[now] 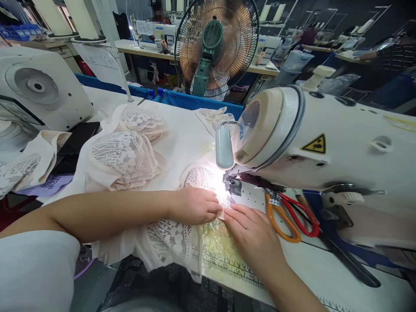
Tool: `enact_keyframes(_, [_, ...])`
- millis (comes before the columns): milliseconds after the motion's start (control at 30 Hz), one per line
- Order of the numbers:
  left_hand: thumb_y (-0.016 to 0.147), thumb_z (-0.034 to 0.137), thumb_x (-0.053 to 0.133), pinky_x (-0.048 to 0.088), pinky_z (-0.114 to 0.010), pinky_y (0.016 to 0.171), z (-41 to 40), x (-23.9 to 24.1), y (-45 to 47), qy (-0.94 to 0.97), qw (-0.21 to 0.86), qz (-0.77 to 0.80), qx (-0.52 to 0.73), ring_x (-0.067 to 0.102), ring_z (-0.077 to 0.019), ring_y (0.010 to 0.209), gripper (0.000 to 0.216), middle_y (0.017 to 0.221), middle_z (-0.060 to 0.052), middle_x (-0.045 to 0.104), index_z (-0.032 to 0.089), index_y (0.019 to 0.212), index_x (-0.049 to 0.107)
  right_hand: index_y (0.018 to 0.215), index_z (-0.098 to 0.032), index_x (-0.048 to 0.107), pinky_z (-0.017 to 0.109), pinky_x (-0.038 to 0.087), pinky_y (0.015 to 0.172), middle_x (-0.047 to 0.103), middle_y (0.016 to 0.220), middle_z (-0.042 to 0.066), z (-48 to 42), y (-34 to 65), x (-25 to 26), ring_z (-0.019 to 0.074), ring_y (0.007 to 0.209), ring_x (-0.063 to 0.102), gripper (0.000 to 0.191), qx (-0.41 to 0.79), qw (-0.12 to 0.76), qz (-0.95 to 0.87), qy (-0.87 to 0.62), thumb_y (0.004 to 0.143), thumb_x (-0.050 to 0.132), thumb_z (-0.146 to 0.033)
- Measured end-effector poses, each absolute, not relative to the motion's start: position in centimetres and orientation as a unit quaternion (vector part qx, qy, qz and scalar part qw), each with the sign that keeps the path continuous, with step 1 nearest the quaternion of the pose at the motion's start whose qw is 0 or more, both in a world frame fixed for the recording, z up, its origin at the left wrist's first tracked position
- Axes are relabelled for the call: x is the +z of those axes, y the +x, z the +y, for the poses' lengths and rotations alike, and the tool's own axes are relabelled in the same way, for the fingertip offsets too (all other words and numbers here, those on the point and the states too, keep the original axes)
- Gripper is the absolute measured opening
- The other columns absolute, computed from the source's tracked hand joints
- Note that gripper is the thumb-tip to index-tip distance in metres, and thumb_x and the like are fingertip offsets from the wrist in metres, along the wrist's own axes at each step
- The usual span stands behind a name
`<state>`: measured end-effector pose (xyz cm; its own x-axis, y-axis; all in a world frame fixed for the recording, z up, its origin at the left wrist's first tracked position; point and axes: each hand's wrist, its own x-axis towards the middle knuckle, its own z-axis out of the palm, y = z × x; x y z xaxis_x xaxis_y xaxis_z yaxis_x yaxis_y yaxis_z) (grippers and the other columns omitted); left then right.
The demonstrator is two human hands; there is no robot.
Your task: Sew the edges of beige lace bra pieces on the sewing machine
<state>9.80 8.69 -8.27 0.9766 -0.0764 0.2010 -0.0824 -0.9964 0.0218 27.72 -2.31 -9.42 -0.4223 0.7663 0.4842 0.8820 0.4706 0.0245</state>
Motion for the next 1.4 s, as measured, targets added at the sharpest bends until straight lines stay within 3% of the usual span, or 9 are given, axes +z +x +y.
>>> enact_keyframes(133, [0.095, 0.018, 0.033, 0.043, -0.034, 0.089, 10.0, -7.9, 10.1, 0.992, 0.024, -0.07, 0.099, 0.057, -0.0165, 0.092, 0.034, 0.095, -0.009, 0.067, 0.017, 0.104, 0.065, 0.084, -0.016, 0.068, 0.033, 0.04, 0.081, 0.072, 0.088, 0.002, -2.0, 27.5, -9.2, 0.0203, 0.095, 0.058, 0.027, -0.156, 0.194, -0.83, -0.499, 0.084, 0.043, -0.005])
enact_keyframes(300, [0.094, 0.021, 0.036, 0.044, -0.035, 0.09, 11.5, -7.6, 10.8, 0.992, 0.064, -0.056, 0.096, 0.057, -0.0157, 0.094, 0.032, 0.094, -0.008, 0.066, 0.02, 0.092, 0.068, 0.08, -0.018, 0.068, 0.034, 0.039, 0.08, 0.071, 0.088, 0.001, -1.4, 26.9, -9.2, 0.0205, 0.096, 0.056, 0.028, -0.155, 0.188, -0.813, -0.528, 0.083, 0.043, -0.004])
enact_keyframes(433, [0.093, 0.025, 0.041, 0.045, -0.031, 0.084, 12.2, -7.7, 11.2, 0.994, 0.071, -0.004, 0.082, 0.056, -0.0168, 0.09, 0.028, 0.089, -0.008, 0.065, 0.016, 0.09, 0.067, 0.087, -0.016, 0.068, 0.037, 0.037, 0.083, 0.068, 0.09, 0.006, -1.3, 26.5, -9.5, 0.0247, 0.099, 0.054, 0.02, -0.149, 0.185, -0.793, -0.562, 0.087, 0.048, -0.019])
enact_keyframes(600, [0.094, 0.024, 0.037, 0.042, -0.031, 0.082, 13.2, -7.1, 11.3, 0.998, 0.03, -0.005, 0.047, 0.054, -0.0192, 0.098, 0.03, 0.099, -0.007, 0.064, 0.02, 0.094, 0.068, 0.097, -0.015, 0.068, 0.042, 0.037, 0.089, 0.06, 0.097, 0.013, -1.2, 26.6, -9.8, 0.0295, 0.104, 0.049, 0.028, -0.134, 0.166, -0.768, -0.604, 0.088, 0.048, -0.033])
enact_keyframes(767, [0.094, 0.023, 0.037, 0.038, -0.033, 0.089, 14.7, -7.0, 11.8, 0.999, 0.01, -0.031, 0.021, 0.054, -0.0198, 0.096, 0.03, 0.097, -0.007, 0.064, 0.019, 0.097, 0.067, 0.103, -0.019, 0.066, 0.041, 0.041, 0.075, 0.055, 0.094, 0.013, -0.6, 26.8, -10.0, 0.0292, 0.089, 0.047, 0.034, -0.144, 0.126, -0.746, -0.637, 0.083, 0.052, -0.042])
enact_keyframes(1000, [0.092, 0.027, 0.045, 0.04, -0.027, 0.087, 15.9, -6.5, 12.5, 0.99, 0.125, 0.062, 0.025, 0.055, -0.0173, 0.095, 0.025, 0.096, -0.007, 0.064, 0.012, 0.096, 0.065, 0.108, -0.019, 0.064, 0.038, 0.039, 0.069, 0.054, 0.093, 0.012, 0.0, 26.7, -10.4, 0.0289, 0.086, 0.045, 0.039, -0.171, 0.108, -0.741, -0.641, 0.082, 0.053, -0.046])
enact_keyframes(1233, [0.088, 0.028, 0.05, 0.04, -0.027, 0.089, 16.2, -5.0, 12.5, 0.958, 0.234, 0.166, 0.003, 0.056, -0.0164, 0.098, 0.025, 0.108, -0.003, 0.064, 0.018, 0.108, 0.063, 0.108, -0.02, 0.065, 0.036, 0.039, 0.069, 0.054, 0.096, 0.012, -0.3, 26.7, -10.4, 0.0292, 0.09, 0.046, 0.038, -0.157, 0.095, -0.734, -0.654, 0.083, 0.052, -0.046])
enact_keyframes(1400, [0.084, 0.025, 0.057, 0.04, -0.026, 0.088, 16.7, -4.9, 12.6, 0.929, 0.289, 0.228, 0.029, 0.057, -0.0162, 0.098, 0.021, 0.108, -0.002, 0.064, 0.017, 0.101, 0.064, 0.109, -0.02, 0.064, 0.037, 0.039, 0.071, 0.055, 0.098, 0.011, -0.3, 26.2, -10.1, 0.0292, 0.093, 0.047, 0.036, -0.128, 0.082, -0.722, -0.675, 0.084, 0.052, -0.043])
